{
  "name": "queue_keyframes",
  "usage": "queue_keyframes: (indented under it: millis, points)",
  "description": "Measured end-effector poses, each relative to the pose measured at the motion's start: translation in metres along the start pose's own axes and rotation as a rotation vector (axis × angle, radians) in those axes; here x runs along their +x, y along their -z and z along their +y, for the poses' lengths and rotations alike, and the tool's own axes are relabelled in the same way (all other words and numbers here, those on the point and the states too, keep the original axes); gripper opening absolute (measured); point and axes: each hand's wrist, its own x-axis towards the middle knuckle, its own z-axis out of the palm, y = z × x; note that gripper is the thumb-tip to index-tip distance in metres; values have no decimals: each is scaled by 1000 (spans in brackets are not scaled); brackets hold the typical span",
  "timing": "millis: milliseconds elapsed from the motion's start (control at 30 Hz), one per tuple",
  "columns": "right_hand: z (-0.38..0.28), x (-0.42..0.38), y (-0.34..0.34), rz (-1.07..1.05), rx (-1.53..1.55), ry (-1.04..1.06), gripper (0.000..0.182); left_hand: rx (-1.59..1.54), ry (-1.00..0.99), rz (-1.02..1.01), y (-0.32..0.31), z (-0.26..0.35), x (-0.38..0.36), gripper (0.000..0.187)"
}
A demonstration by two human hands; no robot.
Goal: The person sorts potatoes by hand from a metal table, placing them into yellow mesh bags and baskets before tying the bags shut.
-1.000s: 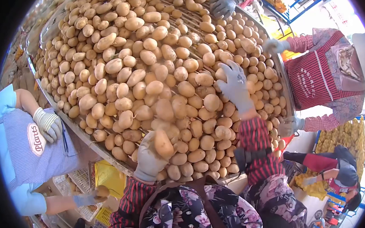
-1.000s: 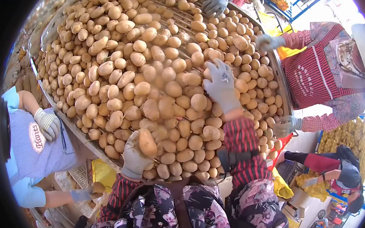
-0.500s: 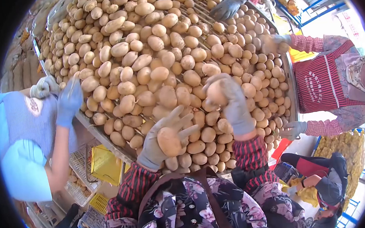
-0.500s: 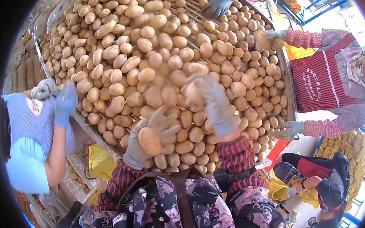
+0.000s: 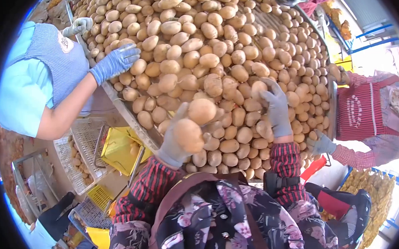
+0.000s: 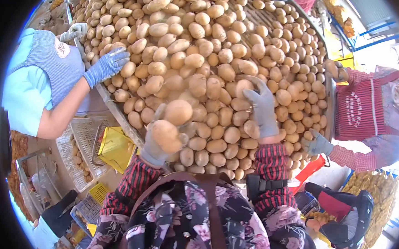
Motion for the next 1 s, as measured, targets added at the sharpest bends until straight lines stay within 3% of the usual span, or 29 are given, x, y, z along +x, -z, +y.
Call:
queue_keyframes:
  millis: [33, 100, 200, 233, 333, 367, 400, 467, 500, 567, 600, 633, 667, 700, 800, 833, 900, 967, 1000]
  points:
    - [-9, -7, -2, -93, 471, -80, 58, 60, -28, 16, -5, -3, -2, 59]
    - [-39, -28, -16, -199, 1015, -154, 64, -55, 44, -21, -33, -2, -16, 60]
    - [-56, -47, -38, -315, 1219, -157, 62, -211, 79, -119, -40, -4, -39, 63]
    - [-45, -51, -45, -300, 1045, -94, 58, -232, 54, -144, -39, -7, -47, 63]
    - [-21, -45, -54, -462, 1011, -132, 45, -182, -80, -163, -20, -17, -72, 65]
    - [-26, -53, -61, -333, 919, -205, 33, -109, -157, -161, -13, -20, -82, 65]
    - [-35, -55, -68, -384, 925, -228, 33, -111, -211, -150, -19, -29, -90, 65]
    - [-44, -56, -94, -239, -270, 694, 30, 783, -684, 88, -39, -47, -101, 65]
    - [-48, -64, -115, -304, -223, 701, 30, 430, -587, 36, -38, -47, -109, 64]
    - [-57, -85, -142, -445, -236, 587, 30, -159, -430, -78, -17, -44, -114, 66]
    - [-64, -94, -150, -500, -260, 529, 31, -162, -468, -68, -3, -46, -119, 66]
    - [-73, -105, -162, -745, 102, 235, 44, -152, -542, -17, 6, -48, -124, 60]
    - [-72, -113, -170, -760, 103, 237, 44, -142, -607, 29, 15, -49, -128, 55]
    - [-69, -117, -178, -761, 189, 152, 43, -146, -616, 24, 16, -45, -135, 55]
    - [-76, -110, -176, -743, 203, 29, 42, 337, -905, 48, 25, -24, -167, 72]
    - [-73, -104, -167, -689, 125, -11, 42, -208, -768, -76, 38, -9, -179, 71]
    - [-63, -97, -153, -624, 32, -70, 41, -200, -782, -7, 67, 29, -207, 70]
    - [-45, -94, -143, -434, 268, -254, 39, -5, -789, 221, 92, 65, -235, 62]
    - [-41, -95, -141, -427, 258, -260, 39, -15, -781, 222, 109, 83, -243, 62]
